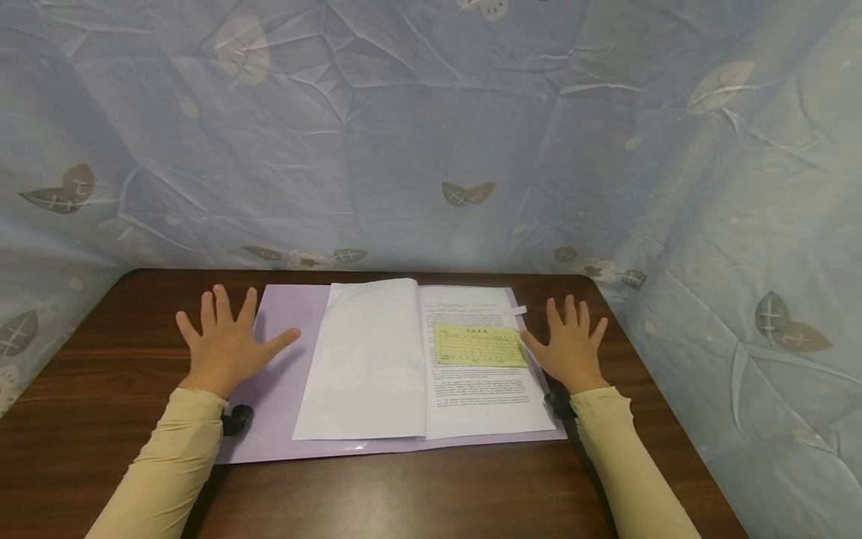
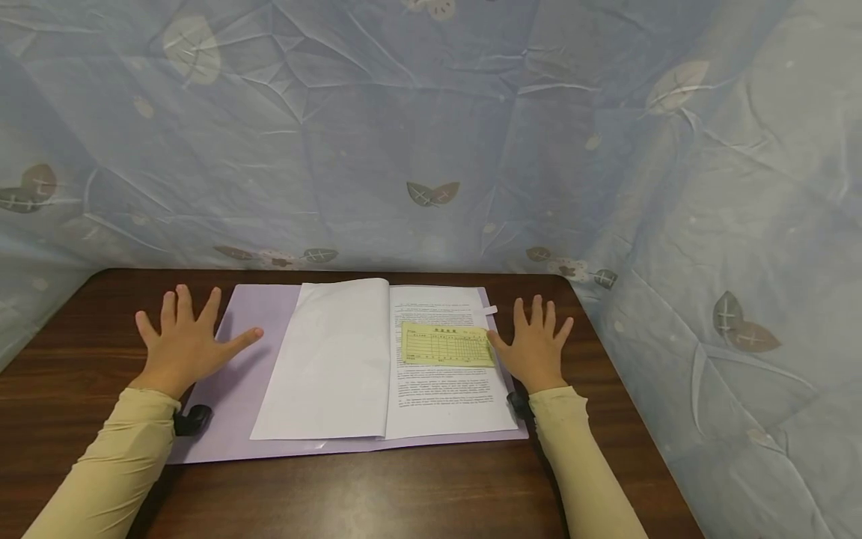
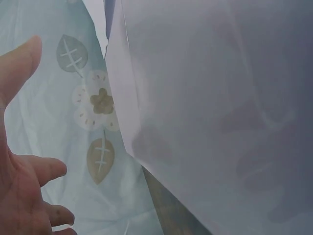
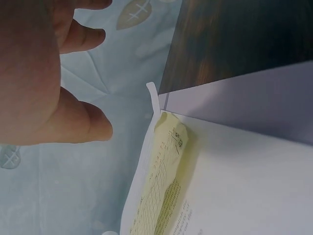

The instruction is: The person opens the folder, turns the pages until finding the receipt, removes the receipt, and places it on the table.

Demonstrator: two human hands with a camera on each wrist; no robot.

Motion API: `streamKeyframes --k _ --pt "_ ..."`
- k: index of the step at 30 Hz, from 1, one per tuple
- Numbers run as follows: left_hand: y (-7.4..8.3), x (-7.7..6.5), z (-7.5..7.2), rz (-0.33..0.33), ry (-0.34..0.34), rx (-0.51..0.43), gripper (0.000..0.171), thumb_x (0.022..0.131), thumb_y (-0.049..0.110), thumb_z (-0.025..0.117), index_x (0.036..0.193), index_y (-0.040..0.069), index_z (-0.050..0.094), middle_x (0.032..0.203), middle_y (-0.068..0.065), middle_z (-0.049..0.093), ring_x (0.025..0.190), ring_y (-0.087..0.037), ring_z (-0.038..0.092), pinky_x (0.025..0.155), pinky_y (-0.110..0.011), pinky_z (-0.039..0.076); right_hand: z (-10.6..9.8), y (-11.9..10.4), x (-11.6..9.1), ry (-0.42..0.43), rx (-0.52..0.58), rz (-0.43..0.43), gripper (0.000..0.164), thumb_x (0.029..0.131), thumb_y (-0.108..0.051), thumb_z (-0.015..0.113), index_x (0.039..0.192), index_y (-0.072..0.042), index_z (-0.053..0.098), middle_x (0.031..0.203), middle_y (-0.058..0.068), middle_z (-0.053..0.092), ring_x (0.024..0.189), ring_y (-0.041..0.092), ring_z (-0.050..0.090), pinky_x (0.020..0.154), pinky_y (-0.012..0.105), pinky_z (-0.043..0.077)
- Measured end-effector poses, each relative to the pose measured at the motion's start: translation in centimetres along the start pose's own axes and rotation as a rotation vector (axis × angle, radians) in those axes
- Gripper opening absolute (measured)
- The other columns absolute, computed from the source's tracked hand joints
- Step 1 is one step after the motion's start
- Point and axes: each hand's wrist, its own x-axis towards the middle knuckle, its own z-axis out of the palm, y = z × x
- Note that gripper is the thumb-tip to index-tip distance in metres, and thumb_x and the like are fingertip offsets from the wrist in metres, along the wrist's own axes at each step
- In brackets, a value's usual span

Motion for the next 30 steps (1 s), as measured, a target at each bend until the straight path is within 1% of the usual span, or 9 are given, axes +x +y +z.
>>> streamKeyframes --k 7,9,15,18,21,26,28,30 --pt "-0.1 0.0 0.1 0.002 -0.013 -0.002 0.115 0.088 0.08 0.056 0.162 -0.001 0.021 0.162 -0.044 -0.006 0.15 -0.062 -0.002 0.108 -0.083 -0.013 0.1 0.1 0.1 -0.03 0.03 -0.006 0.086 0.098 -0.047 0.065 0.16 0.003 0.03 0.166 0.035 0.015 0.153 0.056 0.007 0.116 0.076 -0.005" --pt "-0.2 0.0 0.1 0.003 -0.023 -0.006 0.115 0.088 0.079 0.055 0.162 -0.002 0.021 0.161 -0.045 -0.005 0.15 -0.063 -0.002 0.107 -0.083 -0.012 0.3 0.0 0.2 -0.063 0.039 -0.016 0.084 0.099 -0.044 0.064 0.159 0.003 0.03 0.165 0.035 0.016 0.153 0.056 0.01 0.118 0.075 -0.003" --pt "-0.5 0.1 0.1 -0.002 -0.068 -0.02 0.115 0.089 0.08 0.053 0.162 -0.003 0.019 0.16 -0.046 -0.005 0.149 -0.063 -0.004 0.106 -0.084 -0.012 0.8 -0.7 0.2 -0.205 0.076 -0.062 0.076 0.099 -0.034 0.065 0.157 0.005 0.036 0.162 0.035 0.026 0.15 0.055 0.021 0.12 0.072 0.006" --pt "-0.8 0.2 0.2 -0.001 -0.109 -0.015 0.116 0.088 0.08 0.054 0.161 -0.003 0.02 0.16 -0.047 0.0 0.149 -0.063 -0.002 0.106 -0.085 -0.008 0.9 -1.0 0.2 -0.245 0.074 -0.083 0.073 0.097 -0.032 0.068 0.155 0.004 0.041 0.16 0.034 0.031 0.149 0.054 0.026 0.12 0.072 0.011" --pt "-0.9 0.4 0.2 0.007 -0.168 -0.008 0.117 0.087 0.081 0.056 0.161 -0.003 0.022 0.159 -0.047 0.006 0.148 -0.064 0.003 0.107 -0.085 -0.002 1.1 -1.1 0.2 -0.271 0.061 -0.092 0.072 0.096 -0.031 0.071 0.153 0.003 0.044 0.159 0.033 0.035 0.148 0.054 0.029 0.12 0.07 0.015" --pt "-1.0 0.5 0.3 0.022 -0.293 -0.004 0.119 0.084 0.079 0.062 0.159 -0.006 0.027 0.157 -0.047 0.015 0.146 -0.065 0.009 0.109 -0.084 0.006 1.1 -0.9 0.3 -0.311 0.072 -0.103 0.071 0.095 -0.027 0.072 0.154 0.002 0.043 0.159 0.031 0.036 0.148 0.053 0.029 0.12 0.069 0.019" --pt "-1.0 0.4 0.4 0.028 -0.329 -0.006 0.119 0.083 0.077 0.066 0.157 -0.008 0.029 0.156 -0.047 0.018 0.145 -0.066 0.011 0.109 -0.084 0.01 1.1 -0.8 0.3 -0.333 0.09 -0.113 0.07 0.095 -0.024 0.071 0.155 0.001 0.043 0.159 0.03 0.037 0.148 0.053 0.03 0.119 0.069 0.022" --pt "-1.0 0.3 0.5 0.031 -0.349 -0.007 0.118 0.081 0.074 0.07 0.156 -0.009 0.031 0.155 -0.048 0.02 0.143 -0.068 0.014 0.108 -0.084 0.013 1.1 -0.7 0.4 -0.353 0.105 -0.124 0.069 0.095 -0.022 0.07 0.154 0.001 0.044 0.158 0.03 0.038 0.146 0.052 0.032 0.118 0.068 0.025"
